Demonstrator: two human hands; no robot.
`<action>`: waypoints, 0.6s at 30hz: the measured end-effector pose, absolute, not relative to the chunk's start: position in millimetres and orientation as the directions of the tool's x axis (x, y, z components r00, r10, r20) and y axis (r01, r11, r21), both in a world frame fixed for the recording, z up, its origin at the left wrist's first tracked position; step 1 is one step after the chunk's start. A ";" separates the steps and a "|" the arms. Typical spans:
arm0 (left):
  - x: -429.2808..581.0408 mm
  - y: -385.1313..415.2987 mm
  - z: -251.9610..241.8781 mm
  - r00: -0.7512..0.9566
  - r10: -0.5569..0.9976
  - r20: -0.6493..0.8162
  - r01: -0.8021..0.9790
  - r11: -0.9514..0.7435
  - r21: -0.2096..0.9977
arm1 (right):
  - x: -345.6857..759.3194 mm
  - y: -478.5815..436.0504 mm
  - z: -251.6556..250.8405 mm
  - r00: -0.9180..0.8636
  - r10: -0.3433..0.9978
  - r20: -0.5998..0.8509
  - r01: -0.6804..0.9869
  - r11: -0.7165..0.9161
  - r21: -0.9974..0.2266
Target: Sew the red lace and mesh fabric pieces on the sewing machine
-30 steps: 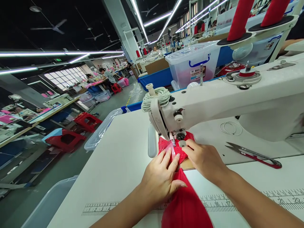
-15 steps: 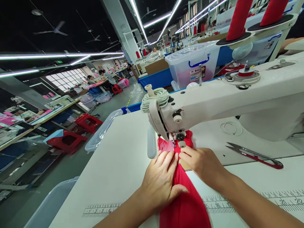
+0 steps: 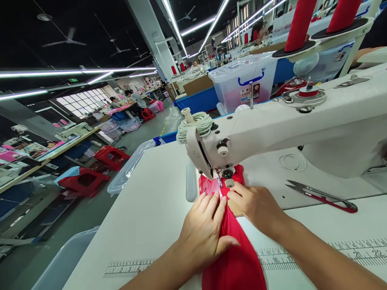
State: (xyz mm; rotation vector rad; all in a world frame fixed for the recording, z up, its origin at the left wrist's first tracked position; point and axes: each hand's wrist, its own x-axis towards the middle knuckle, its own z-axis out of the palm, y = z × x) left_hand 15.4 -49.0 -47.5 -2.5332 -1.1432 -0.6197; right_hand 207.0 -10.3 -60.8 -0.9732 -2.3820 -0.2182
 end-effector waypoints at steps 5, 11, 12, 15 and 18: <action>14.8 -46.0 -48.6 0.597 0.652 0.467 0.774 -0.622 -0.119 | 206.0 -8.9 -61.1 -0.572 0.604 0.554 0.701 0.712 -0.053; 13.9 -42.8 -47.6 0.592 0.658 0.466 0.779 -0.615 -0.121 | 205.5 -8.0 -64.0 -0.548 0.626 0.554 0.737 0.675 -0.034; 13.7 -42.2 -47.3 0.590 0.661 0.464 0.781 -0.614 -0.118 | 205.3 -8.0 -64.0 -0.549 0.626 0.554 0.736 0.676 -0.034; 13.1 -40.0 -47.0 0.598 0.676 0.430 0.774 -0.626 -0.092 | 204.1 -8.8 -62.3 -0.545 0.630 0.553 0.731 0.681 -0.054; 12.5 -38.4 -48.2 0.606 0.697 0.384 0.765 -0.643 -0.038 | 202.6 -9.8 -59.5 -0.547 0.605 0.578 0.705 0.705 -0.072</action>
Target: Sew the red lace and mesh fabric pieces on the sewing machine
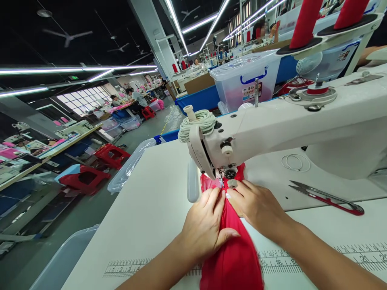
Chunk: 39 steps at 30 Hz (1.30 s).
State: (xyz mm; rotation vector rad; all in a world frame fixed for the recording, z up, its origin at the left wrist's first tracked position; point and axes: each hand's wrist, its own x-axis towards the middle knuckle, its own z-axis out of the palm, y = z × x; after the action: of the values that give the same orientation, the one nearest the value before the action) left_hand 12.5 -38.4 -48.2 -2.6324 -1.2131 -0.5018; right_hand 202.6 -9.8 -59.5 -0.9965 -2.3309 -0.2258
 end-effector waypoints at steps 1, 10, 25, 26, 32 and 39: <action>12.4 -38.4 -48.7 0.607 0.696 0.383 0.761 -0.648 -0.028 | 202.3 -10.0 -58.7 -0.559 0.587 0.585 0.685 0.725 -0.072; 13.4 -46.6 -49.3 0.627 0.649 0.432 0.747 -0.657 -0.098 | 204.0 -9.3 -61.0 -0.614 0.538 0.578 0.592 0.798 -0.114; 14.2 -43.6 -50.1 0.643 0.688 0.336 0.758 -0.636 -0.146 | 202.5 -7.2 -61.4 -0.580 0.588 0.564 0.628 0.764 -0.149; 14.3 -43.6 -49.7 0.641 0.693 0.331 0.760 -0.633 -0.146 | 202.3 -7.1 -61.5 -0.577 0.591 0.564 0.629 0.762 -0.155; 14.1 -46.3 -48.2 0.637 0.699 0.325 0.764 -0.628 -0.148 | 202.1 -7.1 -61.0 -0.583 0.604 0.543 0.626 0.760 -0.172; 13.5 -45.1 -49.5 0.644 0.698 0.313 0.758 -0.636 -0.141 | 200.8 -7.0 -59.5 -0.556 0.619 0.555 0.639 0.745 -0.191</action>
State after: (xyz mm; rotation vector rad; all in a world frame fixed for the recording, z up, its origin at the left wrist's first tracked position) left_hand 13.5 -45.1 -49.5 -2.6056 -1.1787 -0.3340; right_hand 200.8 -7.0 -59.5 -0.9431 -2.3314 -0.0436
